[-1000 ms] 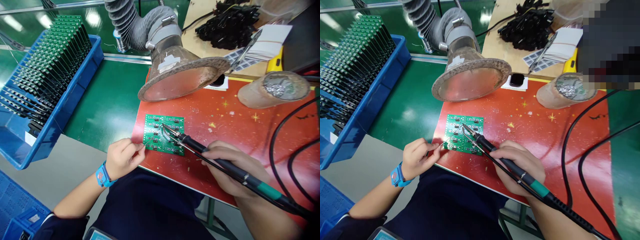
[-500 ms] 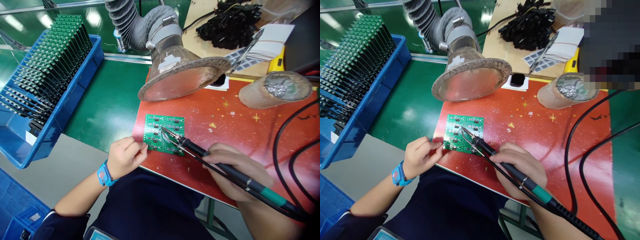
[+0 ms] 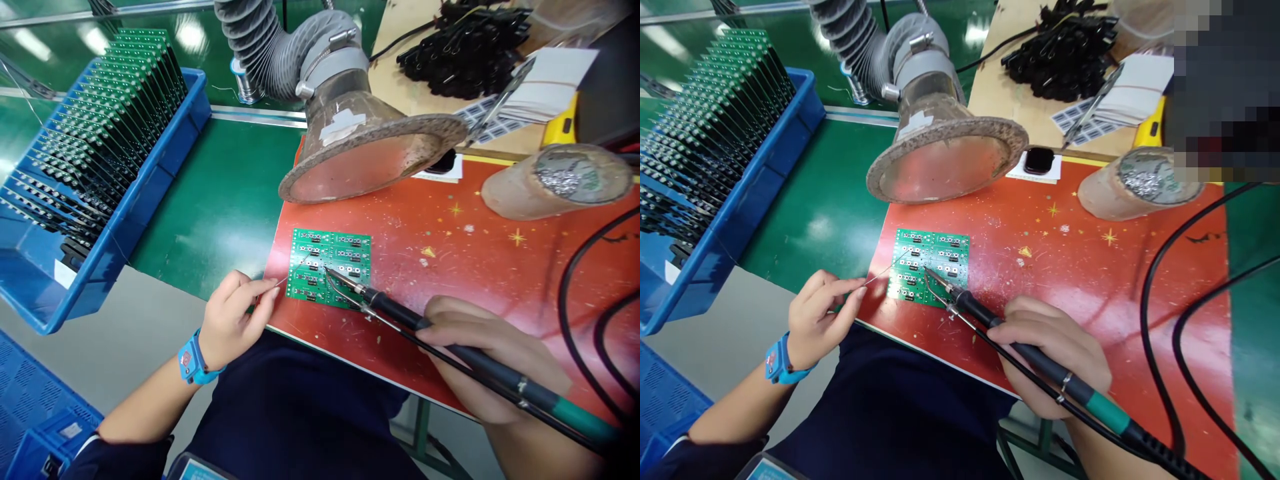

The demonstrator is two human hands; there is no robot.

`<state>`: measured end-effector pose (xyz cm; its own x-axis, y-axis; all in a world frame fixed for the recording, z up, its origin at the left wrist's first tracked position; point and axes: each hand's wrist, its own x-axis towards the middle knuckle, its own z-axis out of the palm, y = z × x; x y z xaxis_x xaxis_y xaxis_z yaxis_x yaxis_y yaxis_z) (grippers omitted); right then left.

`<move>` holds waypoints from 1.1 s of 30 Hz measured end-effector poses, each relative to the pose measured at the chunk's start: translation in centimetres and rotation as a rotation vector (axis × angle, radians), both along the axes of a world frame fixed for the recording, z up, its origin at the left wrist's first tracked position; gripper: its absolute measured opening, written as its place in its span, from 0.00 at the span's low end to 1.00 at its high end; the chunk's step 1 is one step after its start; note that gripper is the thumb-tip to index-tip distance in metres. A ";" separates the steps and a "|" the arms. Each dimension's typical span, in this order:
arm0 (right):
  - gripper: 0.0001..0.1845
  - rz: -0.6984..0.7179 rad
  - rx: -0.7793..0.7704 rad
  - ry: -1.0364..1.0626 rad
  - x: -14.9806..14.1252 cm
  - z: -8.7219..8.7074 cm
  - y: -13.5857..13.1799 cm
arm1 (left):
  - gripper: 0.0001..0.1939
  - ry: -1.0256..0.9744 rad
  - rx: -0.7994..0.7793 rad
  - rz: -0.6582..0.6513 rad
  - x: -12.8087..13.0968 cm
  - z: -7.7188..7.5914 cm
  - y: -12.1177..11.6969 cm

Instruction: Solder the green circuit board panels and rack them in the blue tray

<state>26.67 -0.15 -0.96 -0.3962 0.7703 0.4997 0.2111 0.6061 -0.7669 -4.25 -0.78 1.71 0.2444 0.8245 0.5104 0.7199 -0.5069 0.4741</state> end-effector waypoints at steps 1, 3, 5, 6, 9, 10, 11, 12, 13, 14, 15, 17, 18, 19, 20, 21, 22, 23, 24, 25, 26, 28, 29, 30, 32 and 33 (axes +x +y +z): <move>0.13 -0.001 0.001 0.003 0.0 0.0 0.0 | 0.08 -0.004 -0.005 0.011 0.0 0.1 0.0; 0.14 -0.009 -0.001 0.022 0.0 -0.1 0.0 | 0.10 -0.007 -0.020 0.021 -0.1 0.2 -0.1; 0.14 -0.025 -0.006 0.044 0.1 -0.1 -0.1 | 0.11 -0.017 -0.019 0.010 -0.1 0.2 -0.2; 0.13 -0.039 -0.015 0.048 0.1 -0.2 -0.1 | 0.11 -0.020 -0.013 -0.001 -0.1 0.2 -0.2; 0.10 -0.090 -0.050 0.047 0.5 -0.7 -0.1 | 0.08 -0.005 0.015 -0.056 -0.1 0.3 -0.1; 0.10 -0.103 -0.057 0.046 0.5 -0.9 -0.1 | 0.08 0.009 0.018 -0.079 -0.1 0.4 -0.1; 0.10 -0.100 -0.064 0.046 0.6 -1.1 -0.1 | 0.08 0.023 0.016 -0.102 -0.1 0.4 -0.1; 0.11 -0.094 -0.068 0.045 0.5 -1.2 -0.1 | 0.08 0.034 0.015 -0.122 -0.2 0.4 0.0; 0.12 -0.083 -0.066 0.039 0.5 -1.3 0.0 | 0.08 0.039 0.018 -0.134 -0.2 0.3 0.0; 0.12 -0.076 -0.063 0.032 0.4 -1.3 0.0 | 0.07 0.040 0.019 -0.141 -0.3 0.3 0.1; 0.12 -0.070 -0.062 0.023 0.3 -1.3 0.1 | 0.07 0.036 0.022 -0.144 -0.3 0.2 0.1; 0.12 -0.067 -0.061 0.008 0.1 -1.2 0.2 | 0.07 0.019 0.017 -0.145 -0.3 0.0 0.2; 0.12 -0.068 -0.064 0.010 0.1 -1.2 0.2 | 0.06 0.011 0.009 -0.147 -0.3 -0.1 0.2; 0.12 -0.067 -0.066 0.019 0.1 -1.3 0.2 | 0.06 0.003 0.000 -0.151 -0.3 -0.3 0.3; 0.12 -0.066 -0.067 0.036 0.2 -1.4 0.1 | 0.06 -0.002 -0.011 -0.156 -0.2 -0.4 0.4; 0.13 -0.066 -0.068 0.054 0.3 -1.6 0.1 | 0.06 -0.007 -0.019 -0.160 -0.1 -0.6 0.5; 0.14 -0.070 -0.072 0.070 0.4 -1.7 0.0 | 0.06 -0.010 -0.025 -0.159 0.0 -0.7 0.7; 0.14 -0.078 -0.081 0.083 0.6 -1.9 0.0 | 0.06 -0.013 -0.027 -0.157 0.1 -0.8 0.9; 0.15 -0.087 -0.095 0.093 0.7 -2.0 -0.1 | 0.06 -0.020 -0.028 -0.155 0.3 -1.0 1.1; 0.16 -0.096 -0.113 0.096 0.7 -2.1 -0.1 | 0.05 -0.029 -0.029 -0.156 0.5 -1.1 1.3; 0.16 -0.106 -0.131 0.092 0.7 -2.2 -0.1 | 0.05 -0.038 -0.029 -0.158 0.6 -1.2 1.5; 0.16 -0.125 -0.153 0.073 0.4 -2.1 0.1 | 0.05 -0.053 -0.035 -0.165 1.0 -1.4 2.0; 0.16 -0.137 -0.154 0.060 0.2 -1.9 0.2 | 0.05 -0.056 -0.035 -0.167 1.2 -1.4 2.2; 0.16 -0.147 -0.158 0.047 0.0 -1.7 0.3 | 0.05 -0.056 -0.033 -0.163 1.3 -1.5 2.3; 0.14 -0.162 -0.164 0.026 -0.5 -1.2 0.6 | 0.05 -0.057 -0.024 -0.158 1.5 -1.6 2.6; 0.13 -0.167 -0.161 0.018 -0.7 -1.0 0.8 | 0.05 -0.059 -0.022 -0.158 1.6 -1.6 2.7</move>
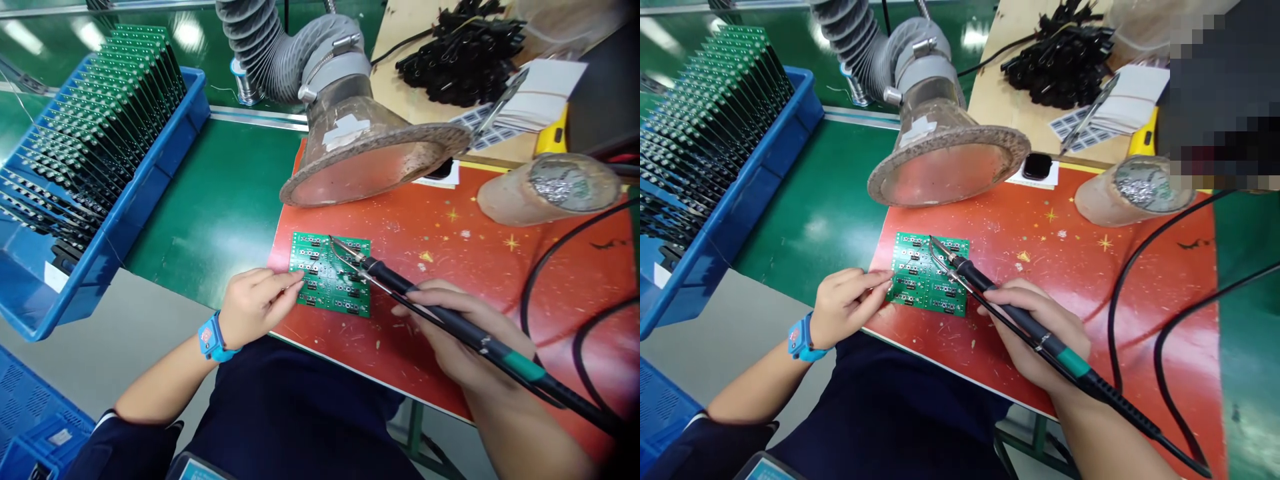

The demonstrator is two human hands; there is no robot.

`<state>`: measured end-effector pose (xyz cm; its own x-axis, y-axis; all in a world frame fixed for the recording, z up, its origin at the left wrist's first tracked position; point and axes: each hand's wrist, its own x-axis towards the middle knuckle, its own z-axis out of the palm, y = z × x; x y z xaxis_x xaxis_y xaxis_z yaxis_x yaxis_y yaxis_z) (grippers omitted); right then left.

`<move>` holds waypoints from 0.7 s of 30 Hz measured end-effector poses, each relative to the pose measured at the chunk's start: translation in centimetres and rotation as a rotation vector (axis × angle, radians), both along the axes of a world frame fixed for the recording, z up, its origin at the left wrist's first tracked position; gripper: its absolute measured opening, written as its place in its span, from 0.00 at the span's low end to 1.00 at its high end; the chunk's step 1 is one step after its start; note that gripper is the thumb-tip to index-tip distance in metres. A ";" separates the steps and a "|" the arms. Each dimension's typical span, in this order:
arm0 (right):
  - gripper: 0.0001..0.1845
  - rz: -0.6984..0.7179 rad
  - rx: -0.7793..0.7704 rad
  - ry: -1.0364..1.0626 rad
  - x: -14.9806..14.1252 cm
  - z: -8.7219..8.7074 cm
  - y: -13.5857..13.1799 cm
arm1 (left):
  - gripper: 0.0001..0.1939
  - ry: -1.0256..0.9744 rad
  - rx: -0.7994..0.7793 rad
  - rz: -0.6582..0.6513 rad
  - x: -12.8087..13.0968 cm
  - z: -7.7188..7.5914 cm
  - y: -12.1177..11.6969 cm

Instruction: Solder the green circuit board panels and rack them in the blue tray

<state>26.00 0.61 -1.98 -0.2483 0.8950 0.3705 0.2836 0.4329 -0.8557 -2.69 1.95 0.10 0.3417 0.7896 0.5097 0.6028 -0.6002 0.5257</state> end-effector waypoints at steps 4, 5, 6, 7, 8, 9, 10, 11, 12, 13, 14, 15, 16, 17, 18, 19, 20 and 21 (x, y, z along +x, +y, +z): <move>0.12 0.008 0.005 -0.030 -0.2 0.3 0.1 | 0.04 -0.006 -0.018 -0.001 0.2 -0.1 0.3; 0.12 0.003 -0.006 -0.025 -0.1 0.2 0.1 | 0.04 -0.003 -0.022 0.003 0.2 -0.1 0.3; 0.13 -0.004 -0.018 -0.013 0.0 0.0 0.0 | 0.04 0.000 -0.025 0.006 0.2 -0.1 0.4; 0.14 -0.007 -0.030 -0.001 0.1 -0.2 -0.1 | 0.04 0.006 -0.026 0.007 0.2 -0.1 0.4; 0.16 -0.005 -0.038 0.009 0.2 -0.3 -0.2 | 0.04 0.009 -0.028 0.007 0.2 -0.1 0.5; 0.17 0.004 -0.042 0.014 0.3 -0.4 -0.2 | 0.04 0.010 -0.029 0.008 0.3 -0.1 0.5; 0.18 0.019 -0.038 0.013 0.3 -0.4 -0.2 | 0.04 0.011 -0.030 0.008 0.3 -0.1 0.6; 0.18 0.032 -0.026 0.008 0.3 -0.4 -0.1 | 0.04 0.012 -0.034 0.008 0.3 -0.1 0.6; 0.18 0.040 -0.013 0.000 0.2 -0.2 0.0 | 0.04 0.015 -0.038 0.007 0.3 -0.1 0.6; 0.17 0.044 0.005 -0.004 0.2 0.0 0.1 | 0.04 0.017 -0.042 0.006 0.3 -0.1 0.7; 0.16 0.045 0.021 -0.006 0.1 0.2 0.2 | 0.04 0.019 -0.046 0.005 0.4 -0.1 0.7; 0.15 0.048 0.032 -0.008 0.0 0.3 0.3 | 0.05 0.023 -0.050 0.003 0.4 -0.1 0.7; 0.16 0.054 0.040 -0.011 0.0 0.5 0.3 | 0.05 0.025 -0.051 0.002 0.4 -0.1 0.7; 0.16 0.057 0.041 -0.014 0.0 0.6 0.3 | 0.05 0.027 -0.051 0.000 0.5 -0.1 0.8; 0.16 0.054 0.039 -0.018 0.0 0.6 0.2 | 0.05 0.030 -0.052 -0.003 0.5 -0.1 0.8; 0.15 0.051 0.036 -0.027 0.0 0.6 0.1 | 0.06 0.035 -0.053 -0.007 0.5 -0.1 0.8; 0.14 0.050 0.037 -0.037 0.1 0.5 -0.1 | 0.06 0.040 -0.057 -0.010 0.5 -0.1 0.8; 0.14 0.050 0.045 -0.042 0.2 0.4 -0.2 | 0.06 0.044 -0.063 -0.014 0.5 -0.1 0.7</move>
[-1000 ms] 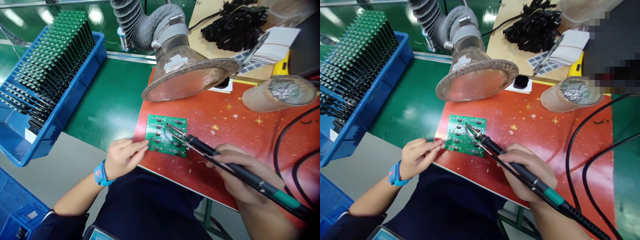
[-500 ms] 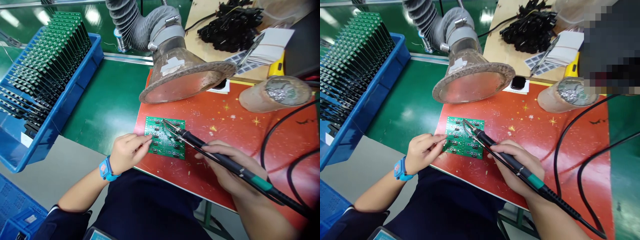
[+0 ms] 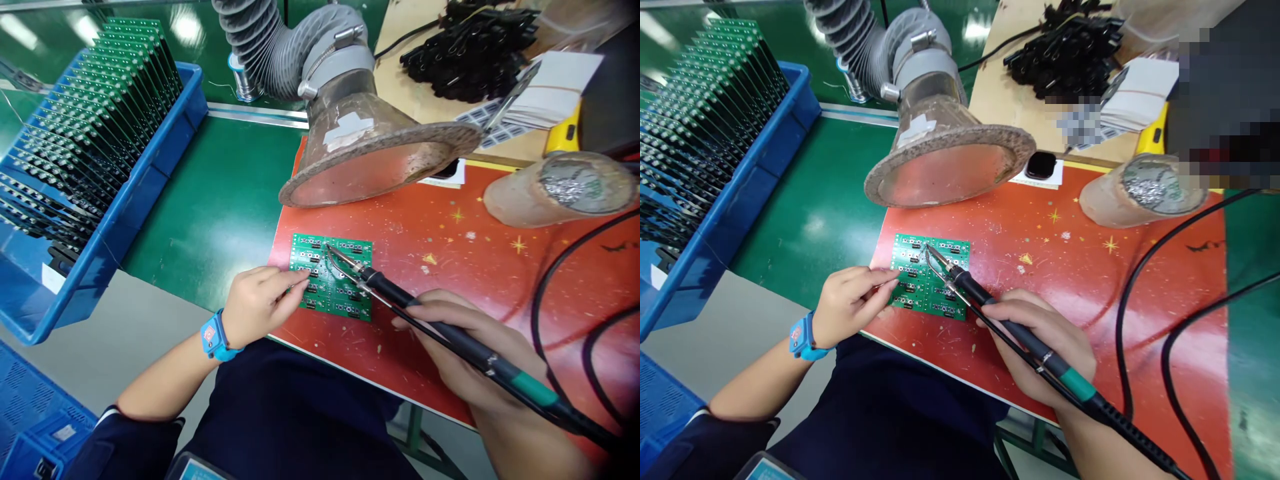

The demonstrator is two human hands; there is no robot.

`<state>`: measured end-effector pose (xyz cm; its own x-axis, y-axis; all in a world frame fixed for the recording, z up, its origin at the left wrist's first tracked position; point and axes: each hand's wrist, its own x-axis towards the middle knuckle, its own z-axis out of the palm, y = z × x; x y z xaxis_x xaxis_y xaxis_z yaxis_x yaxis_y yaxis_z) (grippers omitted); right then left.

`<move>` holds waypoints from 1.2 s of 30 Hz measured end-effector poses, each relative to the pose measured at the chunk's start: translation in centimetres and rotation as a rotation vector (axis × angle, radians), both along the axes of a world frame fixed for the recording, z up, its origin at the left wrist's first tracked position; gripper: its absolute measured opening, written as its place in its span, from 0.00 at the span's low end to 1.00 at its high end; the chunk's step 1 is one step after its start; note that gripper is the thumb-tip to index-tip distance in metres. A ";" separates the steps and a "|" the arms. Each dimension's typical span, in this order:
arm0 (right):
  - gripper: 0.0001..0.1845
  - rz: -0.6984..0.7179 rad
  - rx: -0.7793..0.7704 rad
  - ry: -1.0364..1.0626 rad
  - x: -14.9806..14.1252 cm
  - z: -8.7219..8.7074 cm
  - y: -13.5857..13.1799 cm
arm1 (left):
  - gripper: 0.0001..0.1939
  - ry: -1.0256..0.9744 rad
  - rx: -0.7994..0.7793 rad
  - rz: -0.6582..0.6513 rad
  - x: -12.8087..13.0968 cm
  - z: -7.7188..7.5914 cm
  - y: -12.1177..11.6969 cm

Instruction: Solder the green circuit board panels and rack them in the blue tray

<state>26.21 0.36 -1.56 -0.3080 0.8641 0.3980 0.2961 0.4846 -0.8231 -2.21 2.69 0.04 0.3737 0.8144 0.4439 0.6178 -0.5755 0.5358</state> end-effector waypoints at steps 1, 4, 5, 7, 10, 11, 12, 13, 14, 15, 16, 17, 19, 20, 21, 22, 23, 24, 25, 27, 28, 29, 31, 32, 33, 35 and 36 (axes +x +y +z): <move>0.14 0.001 0.002 -0.003 0.1 -0.1 -0.2 | 0.06 0.000 -0.006 -0.002 0.0 0.1 0.0; 0.15 -0.025 -0.023 0.022 0.3 -0.1 -0.7 | 0.05 -0.010 -0.002 0.005 -0.1 0.3 -0.2; 0.15 -0.039 -0.036 0.033 0.4 0.1 -0.8 | 0.05 -0.020 0.004 0.010 -0.2 0.5 -0.3; 0.16 -0.039 -0.032 0.045 0.5 0.7 -0.8 | 0.05 -0.039 0.023 0.032 -0.6 0.7 -0.4; 0.17 -0.020 -0.009 0.027 0.3 1.9 -0.3 | 0.05 -0.054 0.042 0.092 -1.6 0.6 -0.3; 0.17 -0.015 -0.017 0.014 0.2 2.3 0.1 | 0.05 -0.060 0.043 0.113 -2.0 0.4 -0.3; 0.15 -0.010 -0.034 -0.003 -0.1 2.5 0.4 | 0.05 -0.068 0.037 0.135 -2.4 0.2 -0.2; 0.14 0.003 -0.044 -0.024 -0.3 2.7 0.8 | 0.05 -0.080 0.025 0.156 -2.8 0.0 -0.2; 0.12 0.025 -0.046 -0.043 -0.6 2.7 1.2 | 0.05 -0.092 0.009 0.177 -3.2 -0.2 -0.1; 0.11 0.054 -0.034 -0.063 -1.0 2.5 1.6 | 0.05 -0.103 -0.005 0.196 -3.5 -0.4 -0.1; 0.11 0.074 -0.026 -0.081 -1.3 2.3 1.9 | 0.05 -0.112 -0.022 0.212 -3.8 -0.5 0.0; 0.11 0.086 -0.020 -0.093 -1.7 2.0 2.2 | 0.05 -0.120 -0.036 0.222 -4.0 -0.6 0.0; 0.12 0.093 -0.018 -0.095 -2.3 1.4 2.6 | 0.06 -0.130 -0.052 0.225 -4.2 -0.7 0.1; 0.12 0.090 -0.026 -0.092 -2.5 1.1 2.7 | 0.06 -0.130 -0.055 0.220 -4.2 -0.7 0.1; 0.12 0.084 -0.035 -0.088 -2.7 0.9 2.8 | 0.05 -0.132 -0.048 0.216 -4.2 -0.7 0.1; 0.12 0.080 -0.039 -0.083 -2.9 0.9 2.8 | 0.05 -0.133 -0.037 0.211 -4.2 -0.7 0.1; 0.12 0.078 -0.035 -0.081 -3.1 0.9 2.8 | 0.05 -0.136 -0.024 0.206 -4.1 -0.7 0.1; 0.12 0.076 -0.032 -0.074 -3.2 0.9 2.8 | 0.05 -0.141 -0.014 0.199 -4.0 -0.7 0.1; 0.12 0.076 -0.029 -0.065 -3.3 1.0 2.8 | 0.05 -0.147 -0.007 0.193 -4.0 -0.7 0.2; 0.11 0.077 -0.031 -0.051 -3.4 1.2 2.8 | 0.05 -0.152 -0.013 0.181 -3.9 -0.8 0.2; 0.11 0.084 -0.035 -0.046 -3.4 1.3 2.8 | 0.05 -0.152 -0.020 0.174 -3.9 -0.9 0.2; 0.11 0.090 -0.040 -0.043 -3.4 1.3 2.8 | 0.05 -0.152 -0.027 0.170 -3.8 -1.0 0.3; 0.12 0.096 -0.050 -0.039 -3.4 1.2 2.8 | 0.05 -0.153 -0.037 0.165 -3.8 -1.1 0.4; 0.12 0.098 -0.054 -0.035 -3.4 1.1 2.8 | 0.05 -0.153 -0.040 0.162 -3.9 -1.2 0.4; 0.13 0.099 -0.055 -0.030 -3.4 1.1 2.8 | 0.05 -0.152 -0.043 0.163 -3.9 -1.2 0.5; 0.13 0.091 -0.056 -0.029 -3.3 0.9 2.8 | 0.05 -0.148 -0.050 0.161 -3.9 -1.2 0.6; 0.13 0.087 -0.055 -0.033 -3.3 0.8 2.8 | 0.05 -0.150 -0.052 0.159 -3.8 -1.2 0.7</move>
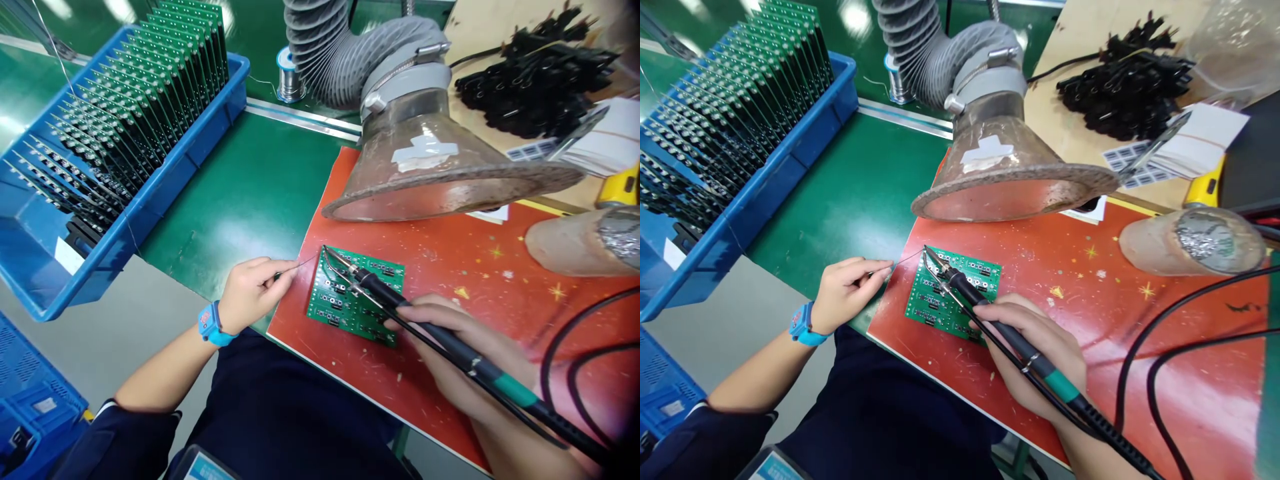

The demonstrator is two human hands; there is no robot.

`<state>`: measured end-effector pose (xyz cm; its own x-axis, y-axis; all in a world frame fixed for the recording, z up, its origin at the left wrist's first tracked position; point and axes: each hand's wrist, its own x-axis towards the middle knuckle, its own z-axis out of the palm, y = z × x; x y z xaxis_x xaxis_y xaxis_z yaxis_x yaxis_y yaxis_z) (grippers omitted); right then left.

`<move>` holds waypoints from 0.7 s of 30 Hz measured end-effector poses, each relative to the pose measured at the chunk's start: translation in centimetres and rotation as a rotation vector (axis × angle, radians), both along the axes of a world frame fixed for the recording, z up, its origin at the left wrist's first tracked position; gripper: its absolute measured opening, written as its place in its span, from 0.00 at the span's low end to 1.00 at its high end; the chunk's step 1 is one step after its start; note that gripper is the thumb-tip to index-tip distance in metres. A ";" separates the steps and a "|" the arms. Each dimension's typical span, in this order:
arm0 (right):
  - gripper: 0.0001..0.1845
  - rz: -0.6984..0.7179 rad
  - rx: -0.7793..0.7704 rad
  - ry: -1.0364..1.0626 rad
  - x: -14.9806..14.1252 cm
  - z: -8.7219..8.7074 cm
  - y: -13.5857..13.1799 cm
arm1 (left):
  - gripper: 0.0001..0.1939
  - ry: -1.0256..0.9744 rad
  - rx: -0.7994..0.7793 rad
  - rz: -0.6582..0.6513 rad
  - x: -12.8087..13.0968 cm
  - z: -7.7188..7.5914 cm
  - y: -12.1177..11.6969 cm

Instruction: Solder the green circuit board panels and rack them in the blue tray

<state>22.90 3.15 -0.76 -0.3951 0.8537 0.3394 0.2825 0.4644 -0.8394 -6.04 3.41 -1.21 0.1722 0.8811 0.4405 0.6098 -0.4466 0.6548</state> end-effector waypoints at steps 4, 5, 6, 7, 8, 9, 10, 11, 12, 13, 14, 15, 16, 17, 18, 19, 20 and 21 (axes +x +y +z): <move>0.12 0.009 0.012 -0.014 0.2 -0.3 0.1 | 0.05 -0.013 -0.015 -0.004 0.1 -0.1 0.3; 0.12 0.020 0.016 -0.008 0.3 -0.3 0.1 | 0.05 -0.014 -0.020 -0.004 0.1 -0.1 0.3; 0.13 0.030 0.020 -0.002 0.3 -0.4 0.2 | 0.05 -0.013 -0.024 -0.006 0.1 -0.1 0.4; 0.13 0.041 0.025 0.003 0.4 -0.3 0.2 | 0.05 -0.010 -0.029 -0.010 0.2 0.0 0.4; 0.13 0.049 0.031 0.007 0.4 -0.3 0.2 | 0.05 -0.008 -0.032 -0.014 0.2 0.0 0.4; 0.14 0.058 0.037 0.008 0.5 -0.2 0.2 | 0.06 -0.004 -0.033 -0.018 0.2 0.0 0.5; 0.14 0.066 0.046 0.005 0.5 -0.1 0.2 | 0.06 -0.003 -0.031 -0.020 0.2 0.1 0.5; 0.13 0.072 0.053 0.002 0.5 0.0 0.2 | 0.06 -0.001 -0.026 -0.021 0.2 0.1 0.5; 0.13 0.074 0.055 -0.001 0.5 0.1 0.2 | 0.06 0.001 -0.023 -0.024 0.3 0.1 0.5; 0.14 0.074 0.052 -0.004 0.5 0.2 0.2 | 0.06 0.003 -0.020 -0.026 0.3 0.2 0.5; 0.14 0.075 0.048 -0.008 0.5 0.3 0.2 | 0.06 0.006 -0.016 -0.027 0.3 0.2 0.5; 0.15 0.076 0.047 -0.009 0.5 0.4 0.2 | 0.06 0.011 -0.017 -0.029 0.3 0.2 0.5; 0.15 0.082 0.048 -0.007 0.5 0.4 0.2 | 0.06 0.016 -0.019 -0.032 0.4 0.2 0.5; 0.15 0.091 0.047 -0.005 0.6 0.4 0.2 | 0.06 0.019 -0.020 -0.034 0.4 0.2 0.5; 0.15 0.103 0.048 0.000 0.6 0.3 0.2 | 0.06 0.019 -0.022 -0.037 0.4 0.2 0.5; 0.15 0.114 0.048 0.004 0.7 0.3 0.2 | 0.06 0.019 -0.023 -0.040 0.4 0.1 0.5; 0.15 0.120 0.046 0.006 0.7 0.2 0.2 | 0.06 0.016 -0.026 -0.043 0.4 0.1 0.4; 0.15 0.124 0.043 0.005 0.8 0.2 0.2 | 0.05 0.013 -0.029 -0.042 0.4 0.0 0.4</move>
<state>23.74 3.36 -0.59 -0.4947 0.7833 0.3765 0.2169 0.5308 -0.8193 -5.69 3.79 -1.18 0.2147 0.8852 0.4127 0.5991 -0.4531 0.6601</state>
